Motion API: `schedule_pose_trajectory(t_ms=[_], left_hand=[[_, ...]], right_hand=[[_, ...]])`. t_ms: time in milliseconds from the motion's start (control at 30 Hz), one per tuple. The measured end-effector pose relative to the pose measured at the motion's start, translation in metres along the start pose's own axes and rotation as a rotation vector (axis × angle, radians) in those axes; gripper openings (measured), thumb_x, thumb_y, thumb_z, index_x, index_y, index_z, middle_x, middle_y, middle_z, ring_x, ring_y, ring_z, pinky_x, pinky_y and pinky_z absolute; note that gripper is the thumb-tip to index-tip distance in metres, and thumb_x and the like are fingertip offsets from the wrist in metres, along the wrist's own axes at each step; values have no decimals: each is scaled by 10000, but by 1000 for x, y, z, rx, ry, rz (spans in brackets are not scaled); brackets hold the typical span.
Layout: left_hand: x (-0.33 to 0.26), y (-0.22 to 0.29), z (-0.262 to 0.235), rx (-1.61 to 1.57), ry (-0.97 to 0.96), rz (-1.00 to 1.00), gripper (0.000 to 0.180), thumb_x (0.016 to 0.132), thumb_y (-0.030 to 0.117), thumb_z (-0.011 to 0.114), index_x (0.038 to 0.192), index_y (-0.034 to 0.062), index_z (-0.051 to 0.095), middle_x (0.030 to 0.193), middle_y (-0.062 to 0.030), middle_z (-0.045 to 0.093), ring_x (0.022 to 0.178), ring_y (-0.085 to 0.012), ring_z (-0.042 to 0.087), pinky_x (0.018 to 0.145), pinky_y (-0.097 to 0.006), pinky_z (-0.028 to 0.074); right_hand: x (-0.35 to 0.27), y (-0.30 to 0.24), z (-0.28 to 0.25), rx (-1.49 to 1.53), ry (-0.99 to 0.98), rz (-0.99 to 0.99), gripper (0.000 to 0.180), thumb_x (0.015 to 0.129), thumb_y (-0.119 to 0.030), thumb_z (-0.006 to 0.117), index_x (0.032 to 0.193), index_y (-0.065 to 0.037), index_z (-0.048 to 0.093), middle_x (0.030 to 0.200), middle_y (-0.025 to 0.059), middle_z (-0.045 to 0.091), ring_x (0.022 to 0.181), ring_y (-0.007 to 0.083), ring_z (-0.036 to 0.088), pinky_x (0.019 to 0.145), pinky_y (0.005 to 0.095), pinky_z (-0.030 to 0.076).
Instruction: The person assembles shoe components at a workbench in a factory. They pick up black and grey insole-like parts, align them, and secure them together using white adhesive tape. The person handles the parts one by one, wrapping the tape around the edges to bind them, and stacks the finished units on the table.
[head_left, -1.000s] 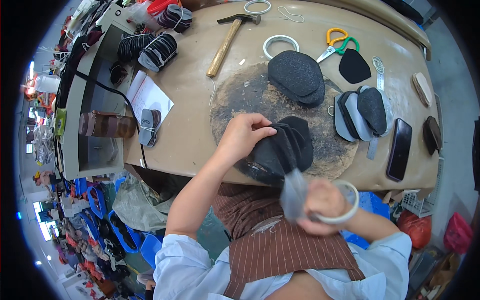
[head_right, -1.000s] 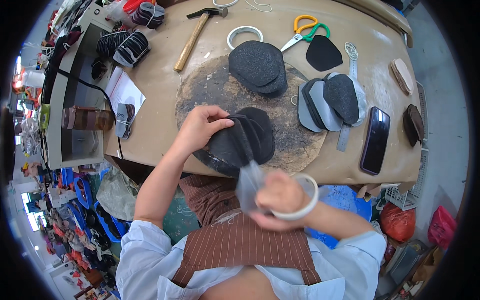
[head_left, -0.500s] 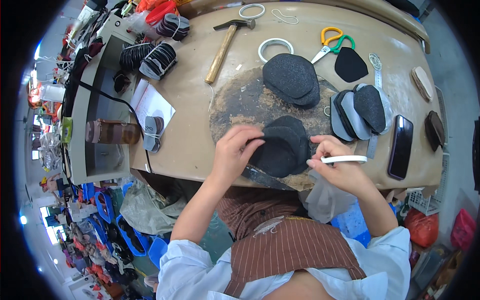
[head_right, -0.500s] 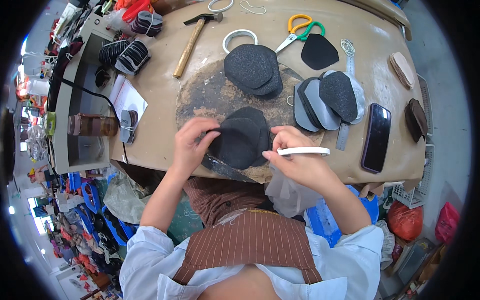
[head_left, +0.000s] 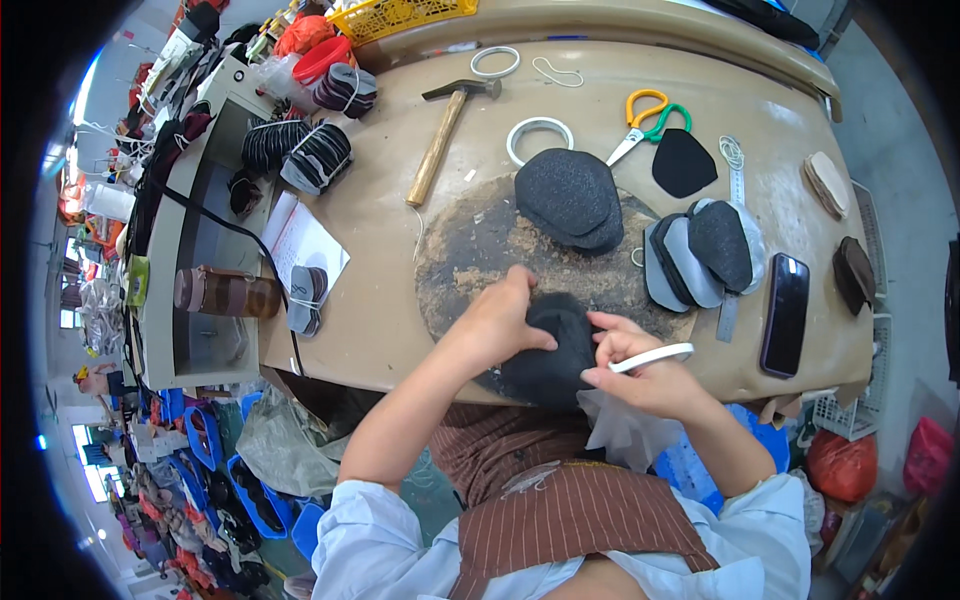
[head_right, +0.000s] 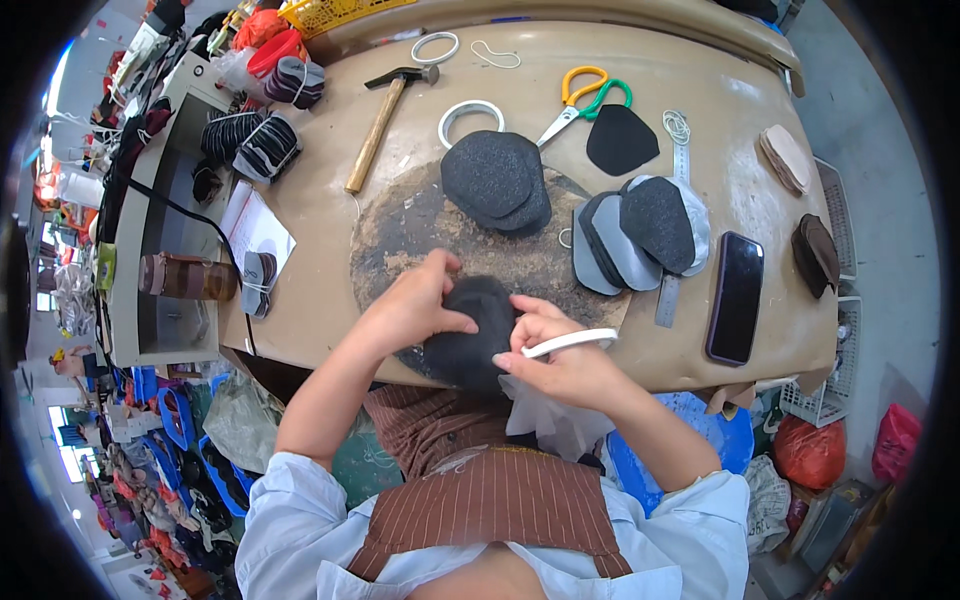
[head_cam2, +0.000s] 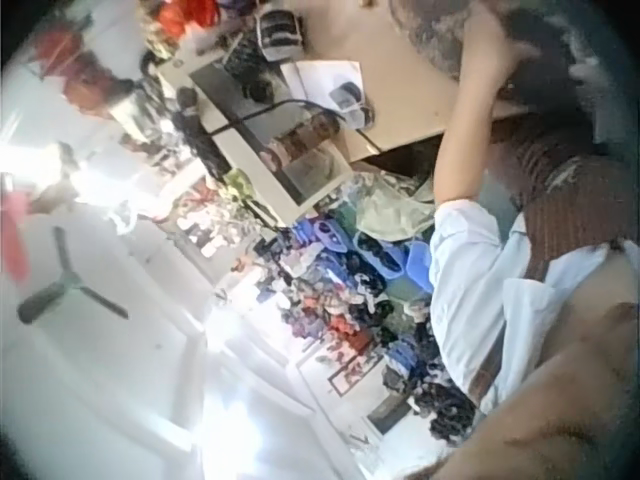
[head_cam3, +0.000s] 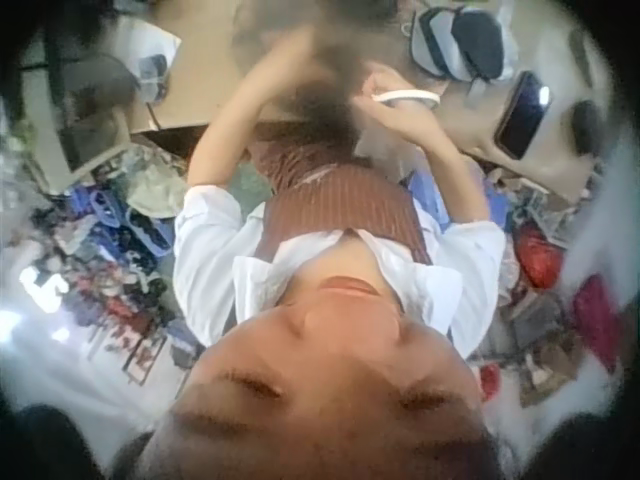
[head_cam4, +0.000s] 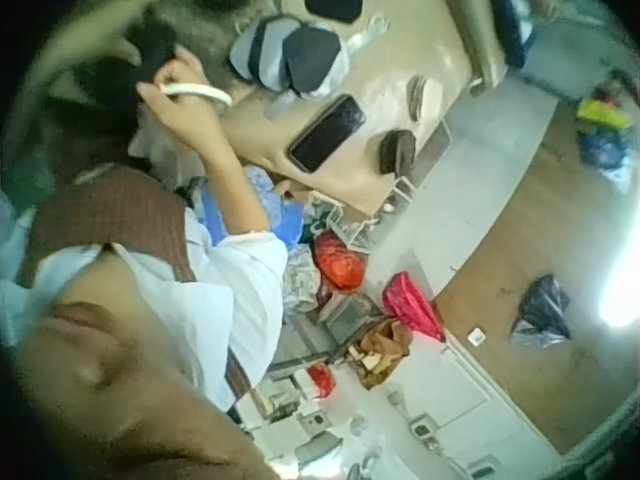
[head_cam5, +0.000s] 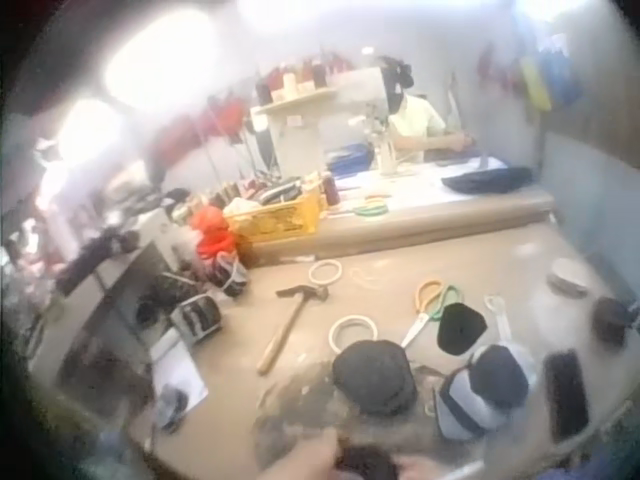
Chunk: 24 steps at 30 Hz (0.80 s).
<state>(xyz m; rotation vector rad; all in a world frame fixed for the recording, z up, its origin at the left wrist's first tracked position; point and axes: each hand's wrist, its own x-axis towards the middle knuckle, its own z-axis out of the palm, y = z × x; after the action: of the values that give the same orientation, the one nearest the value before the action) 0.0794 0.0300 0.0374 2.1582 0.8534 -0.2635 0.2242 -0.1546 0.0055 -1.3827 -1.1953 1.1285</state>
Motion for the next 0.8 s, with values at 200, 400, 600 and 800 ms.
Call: schedule_pose_trajectory(t_ms=[200, 400, 600, 800], left_hand=[[-31, -15, 32, -83, 270, 297, 367, 708, 128, 788, 994, -13, 605, 946, -171, 608, 921, -355, 607, 811, -377, 486], [-10, 14, -16, -502, 118, 338, 294, 783, 115, 762, 1020, 4, 628, 902, -30, 644, 843, -78, 571, 745, -280, 491], [113, 27, -69, 8, 256, 75, 646, 714, 334, 814, 1166, -51, 561, 1043, -161, 652, 955, -235, 640, 851, -326, 510], [132, 38, -71, -41, 52, -86, 977, 589, 477, 867, 1243, -130, 470, 1163, -257, 587, 1096, -322, 586, 936, -374, 465]], right_hand=[[-6, -6, 2, -17, -16, -17, 211, 807, -192, 712, 746, -78, 545, 1240, 240, 532, 1276, 364, 443, 968, 423, 395], [-47, 6, -23, 243, 193, 23, 180, 807, -103, 693, 748, -76, 525, 1264, 190, 531, 1149, 252, 523, 974, 388, 404], [-90, 9, -35, 312, 411, 143, 188, 796, -74, 682, 735, -51, 505, 1125, 178, 604, 1030, 222, 579, 882, 329, 445], [-106, 26, -34, -374, 751, -36, 188, 724, -54, 705, 722, -19, 521, 938, 174, 645, 799, 277, 641, 704, 358, 496]])
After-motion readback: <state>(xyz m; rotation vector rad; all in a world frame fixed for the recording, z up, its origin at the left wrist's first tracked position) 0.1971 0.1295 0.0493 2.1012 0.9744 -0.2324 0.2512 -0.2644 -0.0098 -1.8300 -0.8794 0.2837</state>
